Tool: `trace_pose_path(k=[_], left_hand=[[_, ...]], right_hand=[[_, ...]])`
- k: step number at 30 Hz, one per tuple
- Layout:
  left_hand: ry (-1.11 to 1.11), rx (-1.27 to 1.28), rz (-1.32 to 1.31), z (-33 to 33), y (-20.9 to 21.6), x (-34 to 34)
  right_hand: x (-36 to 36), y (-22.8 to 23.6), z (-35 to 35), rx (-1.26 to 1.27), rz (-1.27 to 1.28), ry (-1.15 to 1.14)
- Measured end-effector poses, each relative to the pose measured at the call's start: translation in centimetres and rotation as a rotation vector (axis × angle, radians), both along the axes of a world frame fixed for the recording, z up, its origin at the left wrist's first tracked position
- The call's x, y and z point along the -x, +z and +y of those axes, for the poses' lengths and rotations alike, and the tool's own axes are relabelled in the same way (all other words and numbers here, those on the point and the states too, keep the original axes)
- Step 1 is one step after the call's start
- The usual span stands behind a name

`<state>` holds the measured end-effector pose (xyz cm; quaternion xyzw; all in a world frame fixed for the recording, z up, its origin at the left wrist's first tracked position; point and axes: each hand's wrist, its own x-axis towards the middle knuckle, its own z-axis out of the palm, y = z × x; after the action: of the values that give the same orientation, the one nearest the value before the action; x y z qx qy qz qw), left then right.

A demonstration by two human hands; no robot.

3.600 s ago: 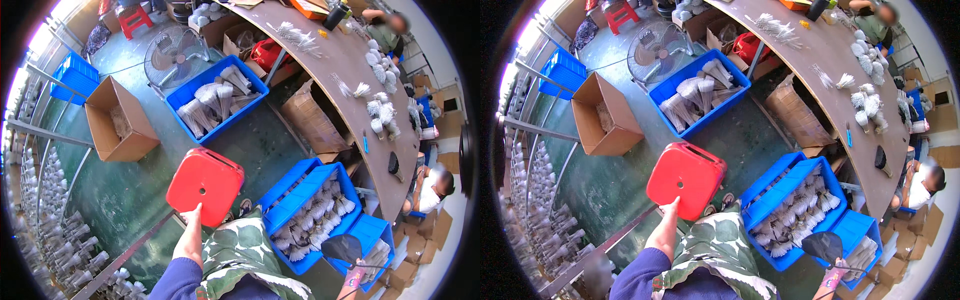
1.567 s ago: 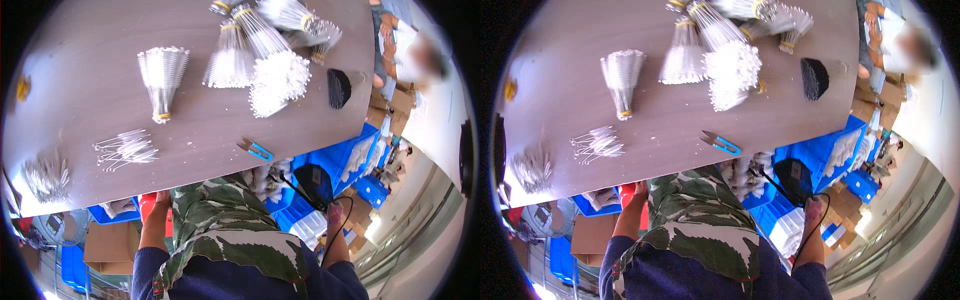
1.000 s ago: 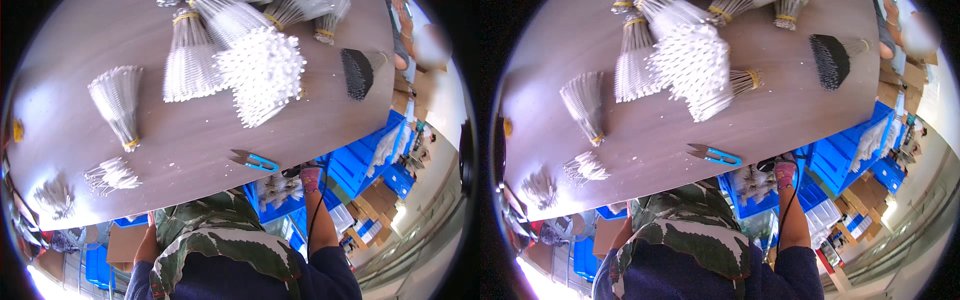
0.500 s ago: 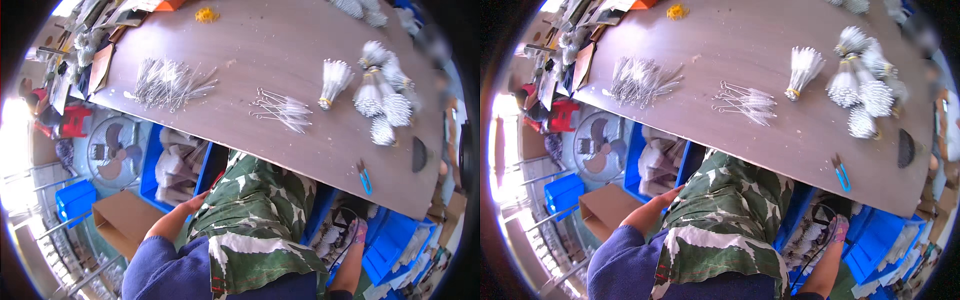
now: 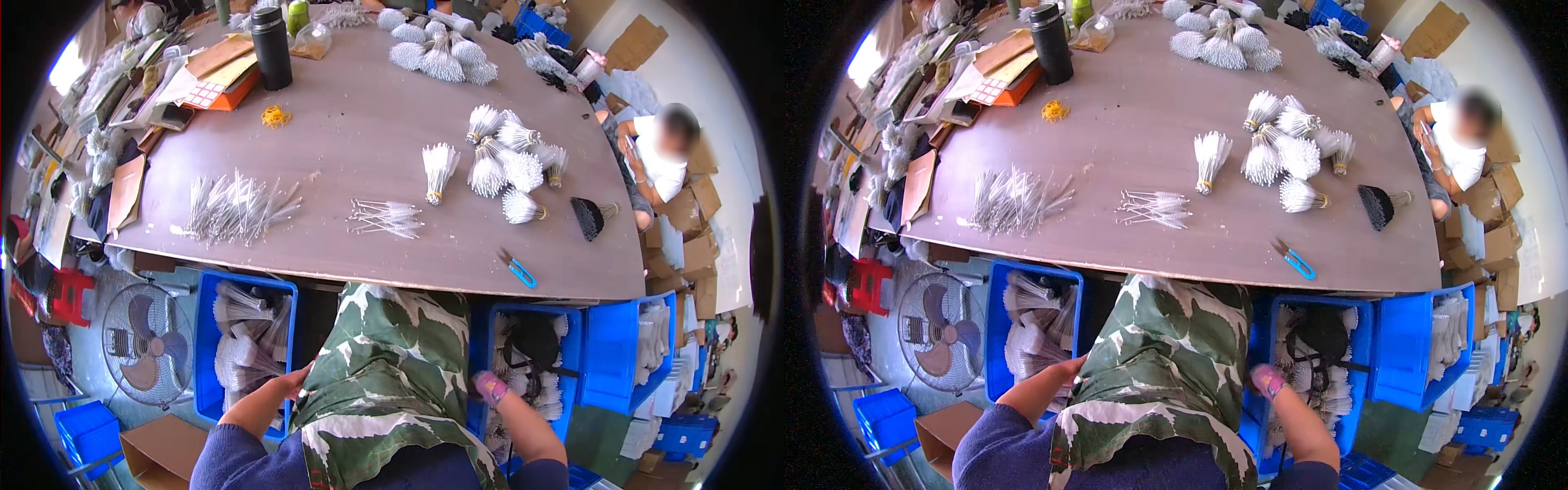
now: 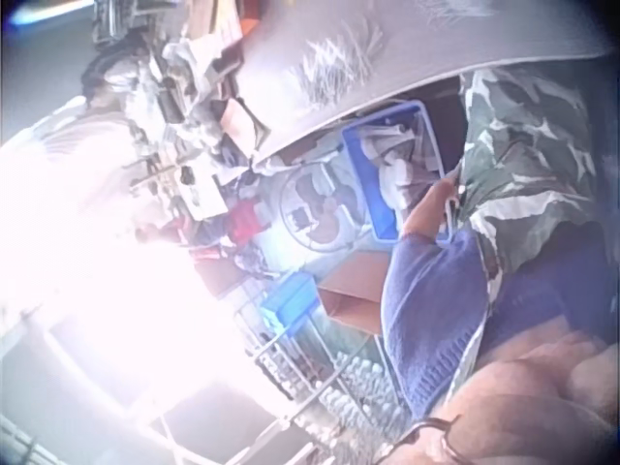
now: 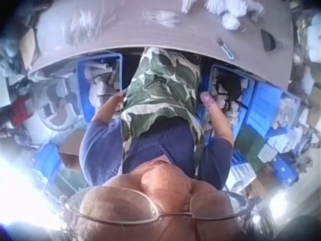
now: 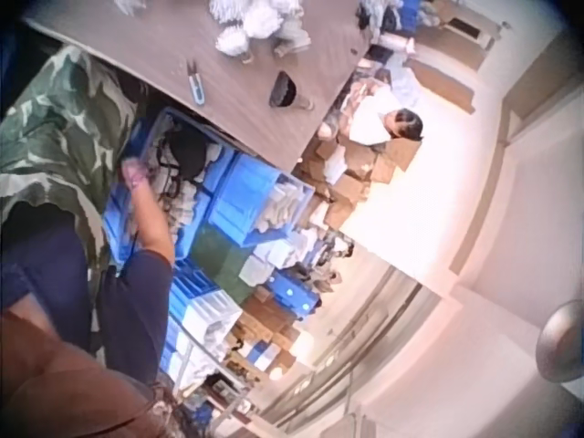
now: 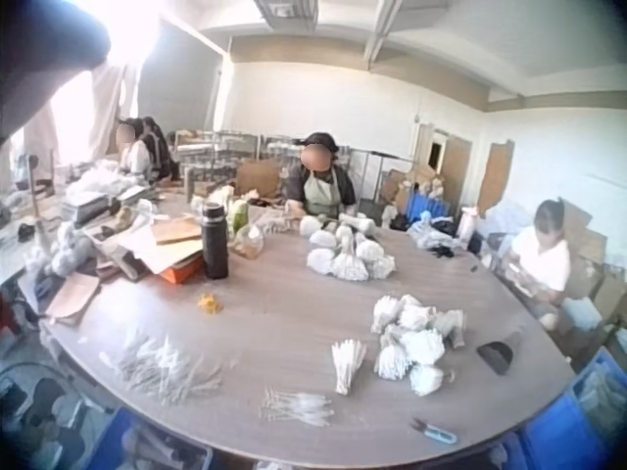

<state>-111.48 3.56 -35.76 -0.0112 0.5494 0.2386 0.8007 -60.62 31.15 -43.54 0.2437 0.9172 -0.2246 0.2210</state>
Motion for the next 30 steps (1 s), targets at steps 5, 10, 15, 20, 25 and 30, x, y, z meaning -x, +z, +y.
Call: trace_pose_path(k=[5,10,15,20,25,30], left_hand=[[0.057,0.385,-0.257,3.6,-1.1,0.4],[-0.087,0.366,-0.065,13.0,-3.4,2.7],[-0.431,0.108,0.066,19.0,-13.8,3.8],[-0.727,-0.149,0.193,13.6,-19.0,5.5],[-0.946,-0.468,0.422,5.3,-21.0,9.2],[-1.137,-0.725,0.659,-6.3,-19.2,10.2]], right_hand=[[-6.4,-8.8,-4.8,0.701,0.014,-0.394],[2.6,-9.3,4.0,0.603,0.005,-0.437],[4.7,-9.6,12.1,0.492,-0.058,-0.56],[6.9,-5.8,12.5,0.422,-0.119,-0.643],[12.8,1.7,12.3,0.292,-0.092,-0.648],[17.3,12.5,8.1,0.204,-0.067,-0.61]])
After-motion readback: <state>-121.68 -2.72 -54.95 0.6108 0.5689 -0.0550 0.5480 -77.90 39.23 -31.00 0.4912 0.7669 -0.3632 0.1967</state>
